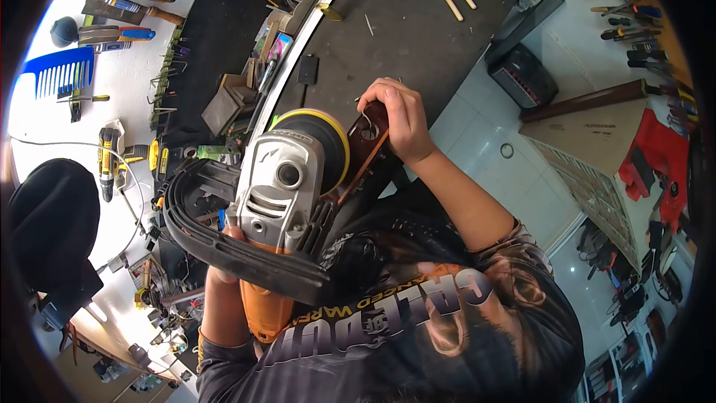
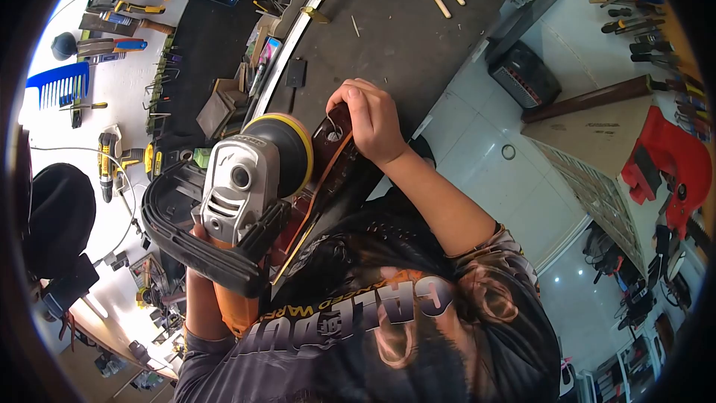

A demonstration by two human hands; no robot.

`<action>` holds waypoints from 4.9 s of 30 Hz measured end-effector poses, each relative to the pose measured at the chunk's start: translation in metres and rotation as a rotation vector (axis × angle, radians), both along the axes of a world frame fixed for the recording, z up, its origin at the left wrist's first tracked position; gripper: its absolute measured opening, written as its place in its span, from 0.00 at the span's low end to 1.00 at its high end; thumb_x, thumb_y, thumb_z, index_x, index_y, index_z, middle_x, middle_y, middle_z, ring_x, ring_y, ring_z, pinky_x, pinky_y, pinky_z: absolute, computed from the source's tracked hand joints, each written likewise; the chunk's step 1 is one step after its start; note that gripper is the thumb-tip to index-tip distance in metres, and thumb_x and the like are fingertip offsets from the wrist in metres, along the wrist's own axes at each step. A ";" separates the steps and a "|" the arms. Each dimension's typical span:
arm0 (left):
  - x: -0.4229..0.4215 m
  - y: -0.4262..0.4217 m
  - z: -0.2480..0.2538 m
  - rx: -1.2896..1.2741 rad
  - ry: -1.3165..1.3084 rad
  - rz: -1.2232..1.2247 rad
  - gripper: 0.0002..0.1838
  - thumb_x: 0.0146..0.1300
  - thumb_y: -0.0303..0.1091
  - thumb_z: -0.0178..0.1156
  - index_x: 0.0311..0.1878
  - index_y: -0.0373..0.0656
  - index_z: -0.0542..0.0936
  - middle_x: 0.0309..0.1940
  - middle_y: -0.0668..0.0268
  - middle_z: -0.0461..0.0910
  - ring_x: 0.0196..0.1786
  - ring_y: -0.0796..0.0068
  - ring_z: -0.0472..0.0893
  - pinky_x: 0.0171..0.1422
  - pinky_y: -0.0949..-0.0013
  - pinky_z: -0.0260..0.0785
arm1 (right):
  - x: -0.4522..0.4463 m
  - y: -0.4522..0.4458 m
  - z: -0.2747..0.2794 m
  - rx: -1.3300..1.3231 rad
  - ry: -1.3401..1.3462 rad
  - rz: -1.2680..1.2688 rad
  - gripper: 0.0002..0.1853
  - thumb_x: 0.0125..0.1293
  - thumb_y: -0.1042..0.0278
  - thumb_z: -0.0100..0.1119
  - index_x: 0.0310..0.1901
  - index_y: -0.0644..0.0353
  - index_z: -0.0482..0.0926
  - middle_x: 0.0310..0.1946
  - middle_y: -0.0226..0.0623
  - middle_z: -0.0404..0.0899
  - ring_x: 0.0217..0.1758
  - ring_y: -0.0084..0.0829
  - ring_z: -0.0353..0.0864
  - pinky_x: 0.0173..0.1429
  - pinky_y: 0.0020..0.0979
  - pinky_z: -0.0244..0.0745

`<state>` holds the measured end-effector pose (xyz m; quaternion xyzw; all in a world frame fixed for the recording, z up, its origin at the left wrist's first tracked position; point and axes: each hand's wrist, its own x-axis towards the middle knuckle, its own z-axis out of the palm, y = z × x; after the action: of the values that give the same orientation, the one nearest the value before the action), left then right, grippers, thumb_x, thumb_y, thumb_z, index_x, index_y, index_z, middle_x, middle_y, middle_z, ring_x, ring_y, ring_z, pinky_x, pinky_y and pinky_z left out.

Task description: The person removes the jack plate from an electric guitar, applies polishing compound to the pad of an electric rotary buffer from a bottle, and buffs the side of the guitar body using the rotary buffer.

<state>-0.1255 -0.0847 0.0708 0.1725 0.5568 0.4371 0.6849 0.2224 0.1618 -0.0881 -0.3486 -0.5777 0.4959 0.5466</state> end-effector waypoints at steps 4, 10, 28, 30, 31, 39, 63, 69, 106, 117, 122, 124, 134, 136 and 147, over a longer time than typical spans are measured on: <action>-0.002 -0.001 0.008 -0.006 -0.129 0.053 0.47 0.79 0.66 0.67 0.84 0.35 0.74 0.72 0.50 0.88 0.69 0.54 0.90 0.75 0.49 0.83 | -0.001 0.002 -0.002 0.021 -0.007 0.003 0.27 0.88 0.62 0.38 0.33 0.64 0.84 0.31 0.44 0.84 0.38 0.48 0.83 0.52 0.45 0.78; 0.004 0.001 0.015 -0.032 -0.294 0.132 0.41 0.87 0.67 0.59 0.81 0.37 0.79 0.68 0.50 0.91 0.66 0.55 0.92 0.73 0.48 0.86 | 0.001 0.002 0.000 0.003 -0.002 0.005 0.25 0.87 0.65 0.40 0.32 0.63 0.83 0.31 0.44 0.84 0.38 0.49 0.83 0.52 0.46 0.78; 0.049 0.012 0.046 0.033 0.520 -0.197 0.35 0.89 0.50 0.59 0.82 0.28 0.72 0.48 0.66 0.90 0.41 0.82 0.85 0.44 0.74 0.77 | -0.008 0.006 -0.003 0.019 -0.033 -0.009 0.25 0.87 0.65 0.40 0.32 0.61 0.84 0.32 0.44 0.85 0.38 0.51 0.84 0.52 0.47 0.79; 0.056 0.019 0.048 0.033 0.524 -0.198 0.35 0.88 0.49 0.59 0.83 0.28 0.71 0.48 0.68 0.89 0.42 0.83 0.84 0.45 0.75 0.76 | -0.007 0.008 -0.002 0.024 -0.041 -0.020 0.25 0.87 0.65 0.40 0.32 0.61 0.84 0.32 0.44 0.85 0.38 0.51 0.84 0.52 0.47 0.79; 0.057 0.020 0.048 0.034 0.528 -0.203 0.36 0.88 0.49 0.59 0.83 0.28 0.71 0.49 0.68 0.89 0.42 0.82 0.84 0.45 0.75 0.77 | -0.007 0.008 -0.002 0.024 -0.041 -0.020 0.25 0.87 0.65 0.40 0.32 0.61 0.84 0.32 0.44 0.85 0.38 0.51 0.84 0.52 0.47 0.79; 0.060 0.024 0.048 0.024 0.543 -0.214 0.37 0.87 0.49 0.61 0.84 0.29 0.70 0.51 0.67 0.89 0.44 0.80 0.86 0.48 0.74 0.79 | -0.008 0.008 -0.001 0.025 -0.043 -0.022 0.25 0.87 0.66 0.41 0.33 0.61 0.84 0.32 0.44 0.86 0.39 0.51 0.84 0.53 0.47 0.79; 0.074 0.019 0.049 -0.115 0.409 0.048 0.21 0.89 0.54 0.59 0.48 0.44 0.81 0.42 0.70 0.85 0.42 0.76 0.81 0.47 0.65 0.74 | -0.008 0.011 -0.002 0.050 -0.051 -0.007 0.25 0.86 0.67 0.40 0.33 0.62 0.85 0.32 0.45 0.86 0.39 0.51 0.85 0.52 0.48 0.80; 0.042 0.004 0.027 0.013 0.424 -0.123 0.25 0.85 0.57 0.63 0.57 0.38 0.81 0.38 0.70 0.86 0.38 0.81 0.81 0.41 0.72 0.72 | -0.010 0.009 0.002 0.017 -0.053 -0.012 0.25 0.86 0.66 0.40 0.33 0.63 0.85 0.32 0.46 0.86 0.39 0.52 0.85 0.52 0.48 0.80; -0.063 -0.002 -0.075 0.161 0.207 -0.328 0.37 0.82 0.66 0.66 0.68 0.36 0.83 0.45 0.72 0.88 0.48 0.79 0.84 0.53 0.68 0.78 | -0.013 0.002 -0.005 -0.079 -0.009 -0.017 0.29 0.88 0.57 0.41 0.35 0.68 0.87 0.32 0.43 0.85 0.35 0.35 0.83 0.45 0.38 0.75; -0.032 -0.018 -0.047 0.139 0.117 -0.122 0.32 0.76 0.57 0.71 0.65 0.34 0.89 0.58 0.60 0.94 0.57 0.67 0.91 0.66 0.61 0.82 | -0.011 0.008 0.004 -0.061 -0.038 0.013 0.29 0.88 0.59 0.40 0.36 0.69 0.86 0.33 0.41 0.85 0.36 0.34 0.82 0.47 0.36 0.75; -0.013 -0.071 -0.047 0.090 0.120 0.108 0.35 0.76 0.55 0.71 0.73 0.35 0.83 0.63 0.60 0.91 0.61 0.67 0.89 0.69 0.60 0.81 | -0.010 0.008 -0.001 -0.077 -0.123 0.090 0.32 0.90 0.56 0.35 0.37 0.69 0.85 0.36 0.40 0.85 0.40 0.32 0.82 0.50 0.34 0.75; 0.000 -0.098 -0.051 0.064 0.107 0.199 0.37 0.76 0.55 0.71 0.76 0.36 0.80 0.65 0.60 0.90 0.62 0.67 0.89 0.70 0.60 0.81 | -0.008 0.012 -0.006 -0.050 -0.168 0.134 0.33 0.92 0.54 0.33 0.40 0.69 0.85 0.40 0.40 0.86 0.44 0.31 0.83 0.54 0.34 0.77; 0.122 -0.185 -0.070 -0.052 -0.003 0.512 0.48 0.76 0.52 0.71 0.91 0.38 0.67 0.75 0.60 0.84 0.70 0.67 0.86 0.76 0.59 0.80 | 0.000 0.022 -0.017 -0.112 -0.137 0.322 0.31 0.95 0.56 0.29 0.48 0.68 0.84 0.48 0.42 0.87 0.52 0.31 0.86 0.64 0.34 0.79; 0.140 -0.177 -0.060 -0.011 -0.031 0.546 0.48 0.75 0.49 0.72 0.91 0.37 0.67 0.78 0.58 0.82 0.74 0.65 0.85 0.80 0.58 0.78 | 0.003 0.025 -0.016 -0.113 -0.163 0.346 0.31 0.96 0.55 0.30 0.49 0.67 0.84 0.49 0.40 0.87 0.53 0.31 0.86 0.66 0.34 0.79; 0.227 -0.227 -0.069 0.261 -0.128 0.625 0.38 0.71 0.38 0.74 0.81 0.31 0.78 0.72 0.57 0.87 0.71 0.67 0.86 0.79 0.59 0.78 | 0.002 0.035 0.001 0.040 -0.169 0.478 0.25 0.97 0.54 0.36 0.59 0.62 0.84 0.56 0.38 0.88 0.63 0.31 0.86 0.73 0.34 0.77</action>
<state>0.1013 -0.3112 0.0014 0.0521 0.4781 0.7033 0.5236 0.2240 0.1970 -0.0866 -0.2313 -0.6970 0.5686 0.3706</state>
